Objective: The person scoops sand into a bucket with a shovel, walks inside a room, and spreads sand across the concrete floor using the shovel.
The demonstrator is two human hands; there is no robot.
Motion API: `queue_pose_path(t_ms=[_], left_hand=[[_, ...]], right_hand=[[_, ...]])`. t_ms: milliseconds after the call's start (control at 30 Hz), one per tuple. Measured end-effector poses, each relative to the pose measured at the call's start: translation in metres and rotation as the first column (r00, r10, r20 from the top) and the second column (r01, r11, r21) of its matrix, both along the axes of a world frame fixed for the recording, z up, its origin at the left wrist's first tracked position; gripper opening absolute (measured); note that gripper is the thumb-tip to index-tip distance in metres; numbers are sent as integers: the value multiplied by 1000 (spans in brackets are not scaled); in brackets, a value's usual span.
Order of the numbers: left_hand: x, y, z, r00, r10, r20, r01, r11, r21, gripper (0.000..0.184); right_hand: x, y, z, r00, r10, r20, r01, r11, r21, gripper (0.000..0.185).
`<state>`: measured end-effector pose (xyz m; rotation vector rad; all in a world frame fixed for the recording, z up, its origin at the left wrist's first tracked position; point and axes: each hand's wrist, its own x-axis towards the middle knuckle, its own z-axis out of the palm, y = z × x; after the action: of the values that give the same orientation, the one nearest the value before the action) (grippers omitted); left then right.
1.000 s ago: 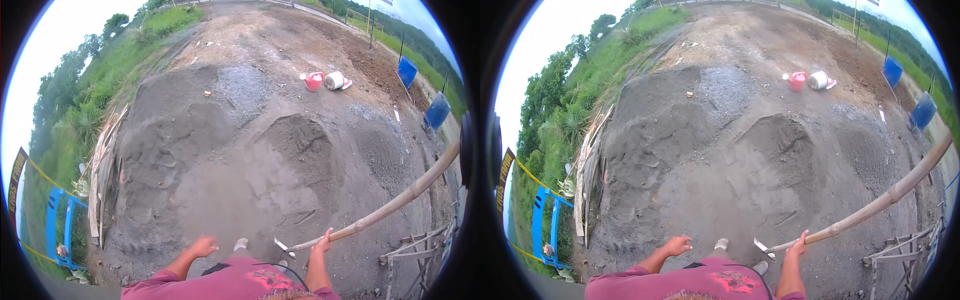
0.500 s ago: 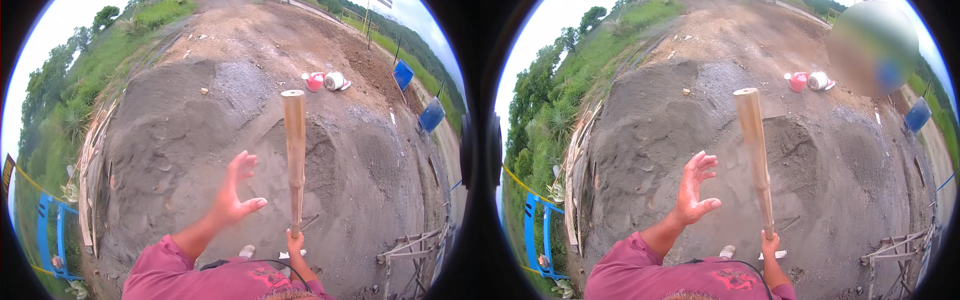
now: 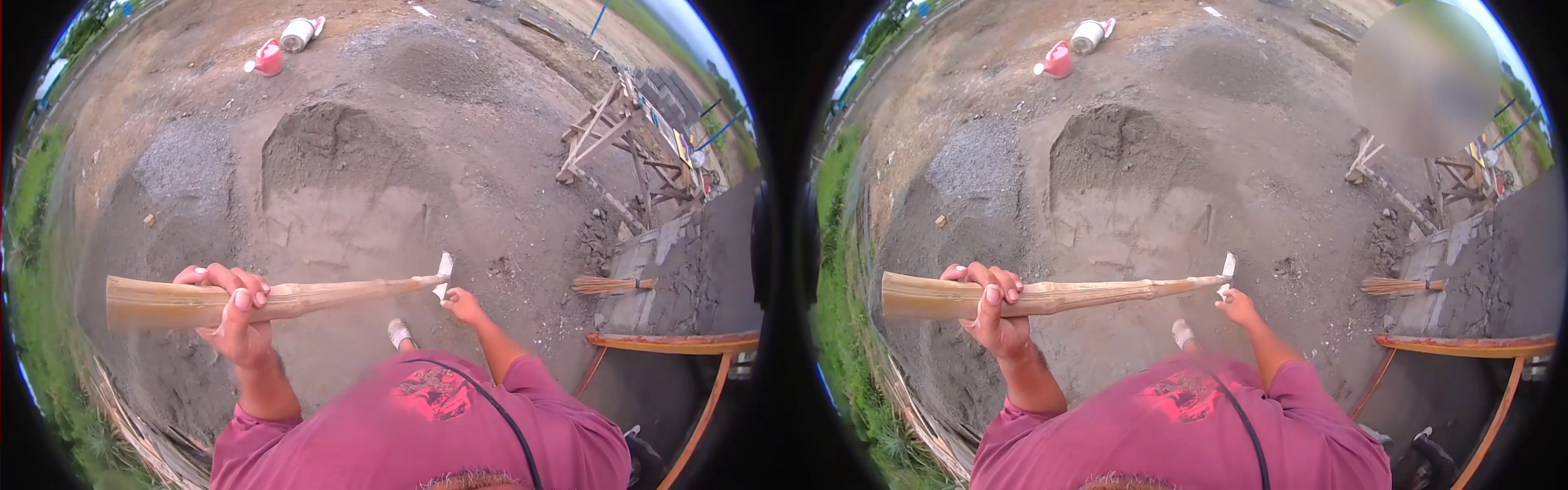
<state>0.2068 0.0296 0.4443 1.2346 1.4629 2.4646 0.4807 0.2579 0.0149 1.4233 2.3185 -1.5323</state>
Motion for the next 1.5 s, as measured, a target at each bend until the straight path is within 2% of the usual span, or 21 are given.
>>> queue_pose_path(t_ms=[67,133,200,300,400,500,600,700,733,767,800,833,867,900,1000,1100,1200,1300,1400,1500], left_hand=[[21,8,4,1000,-17,-13,17,1000,16,45],[41,18,6,997,-70,-41,71,997,10,44],[61,27,8,986,-133,-102,133,991,-10,41],[86,42,7,923,-348,-165,347,937,-35,34],[116,54,14,900,-413,-141,411,910,-47,33],[149,66,13,881,-443,-168,439,896,-63,34],[189,77,9,925,-351,-146,346,936,-58,29],[222,91,4,926,-344,-154,344,939,-25,30],[195,90,-10,901,-95,-423,11,980,-198,29],[139,88,-33,719,92,-689,-351,904,-245,34],[144,93,-34,710,68,-701,-337,906,-254,35],[149,98,-34,701,44,-712,-324,909,-263,36],[214,109,-10,860,-183,-476,69,967,-246,32],[254,117,4,862,-451,-232,437,892,-113,34],[278,127,4,888,-416,-198,404,910,-97,37],[292,135,3,871,-445,-207,436,895,-91,39],[304,140,3,910,-392,-138,377,918,-120,41],[304,145,0,888,-444,-122,431,894,-117,43],[304,146,1,877,-468,-114,456,882,-117,44],[306,146,2,864,-486,-133,472,873,-124,44]], right_hand=[[80,12,-29,987,-113,110,126,984,-123,53],[163,9,-55,935,-318,159,330,943,-50,53],[240,-7,-43,841,-517,160,527,849,-26,48],[342,-51,-27,611,-782,125,791,598,-125,43],[436,-125,-49,312,-947,77,932,290,-218,33],[491,-216,-66,88,-959,269,980,35,-196,28],[513,-288,-78,245,-849,468,968,189,-163,25],[516,-339,-98,450,-799,399,891,434,-135,26],[516,-347,-99,607,-696,384,774,626,-88,27],[520,-348,-99,738,-561,375,616,787,-36,29],[525,-349,-97,837,-399,373,423,906,21,31],[530,-349,-94,836,-416,358,423,904,62,33],[534,-345,-93,836,-431,339,420,901,108,36],[539,-339,-92,838,-444,318,416,896,155,39],[555,-313,-67,581,-763,283,800,600,-24,38],[564,-304,-53,227,-958,178,973,216,-83,37],[574,-299,-60,239,-950,200,971,229,-71,37],[578,-302,-61,329,-914,239,944,326,-56,32],[581,-311,-68,488,-834,258,863,505,3,34],[578,-317,-78,547,-801,243,819,572,45,36]])
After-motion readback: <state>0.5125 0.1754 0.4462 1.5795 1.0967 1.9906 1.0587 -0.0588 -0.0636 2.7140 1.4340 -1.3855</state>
